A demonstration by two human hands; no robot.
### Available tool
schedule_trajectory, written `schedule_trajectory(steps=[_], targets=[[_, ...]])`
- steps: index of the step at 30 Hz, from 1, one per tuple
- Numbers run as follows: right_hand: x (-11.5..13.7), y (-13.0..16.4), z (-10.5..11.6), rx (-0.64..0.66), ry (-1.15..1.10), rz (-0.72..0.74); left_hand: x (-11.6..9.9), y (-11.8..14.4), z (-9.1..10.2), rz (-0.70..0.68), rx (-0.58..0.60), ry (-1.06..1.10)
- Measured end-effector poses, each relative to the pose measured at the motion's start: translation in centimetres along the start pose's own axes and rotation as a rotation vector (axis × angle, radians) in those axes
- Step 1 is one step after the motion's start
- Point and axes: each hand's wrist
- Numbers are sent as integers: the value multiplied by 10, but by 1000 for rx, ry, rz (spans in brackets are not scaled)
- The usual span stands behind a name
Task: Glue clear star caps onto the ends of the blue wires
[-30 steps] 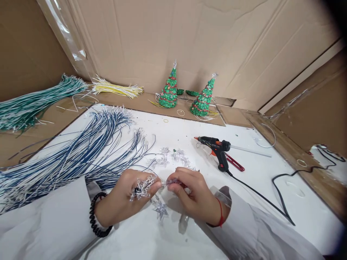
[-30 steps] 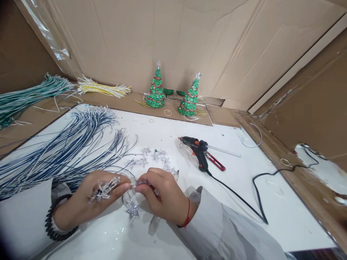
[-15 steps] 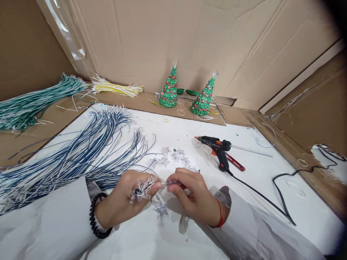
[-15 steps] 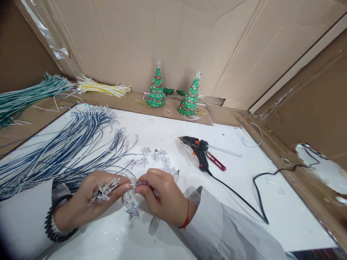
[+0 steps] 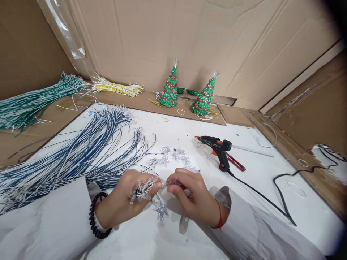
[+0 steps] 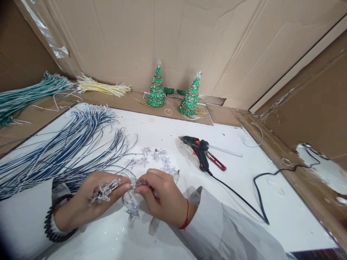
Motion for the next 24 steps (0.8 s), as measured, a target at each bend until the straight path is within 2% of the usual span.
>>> schedule_trajectory(steps=[6, 10, 12, 15, 19, 22, 24], targets=[[0, 0, 1, 2, 9, -9, 1, -1, 1, 28, 15, 29], [6, 0, 6, -27, 64, 4, 1, -4, 4, 114, 47, 101], [8, 1, 8, -81, 109, 34, 0, -5, 6, 153, 24, 149], [6, 3, 8, -128, 140, 90, 1, -6, 7, 205, -72, 227], [0, 4, 3, -18, 188, 167, 1, -6, 8, 279, -140, 308], [-1, 5, 2, 57, 226, 222, -3, -7, 10, 228, -152, 238], [0, 5, 5, 47, 233, 227, -4, -7, 11, 209, -169, 220]])
Point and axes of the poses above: each hand's wrist, its own y-axis away from the middle knuckle, its own z-axis out of the back of the hand, x = y × z, and after that the axes turned 1 degree about z, right-handed
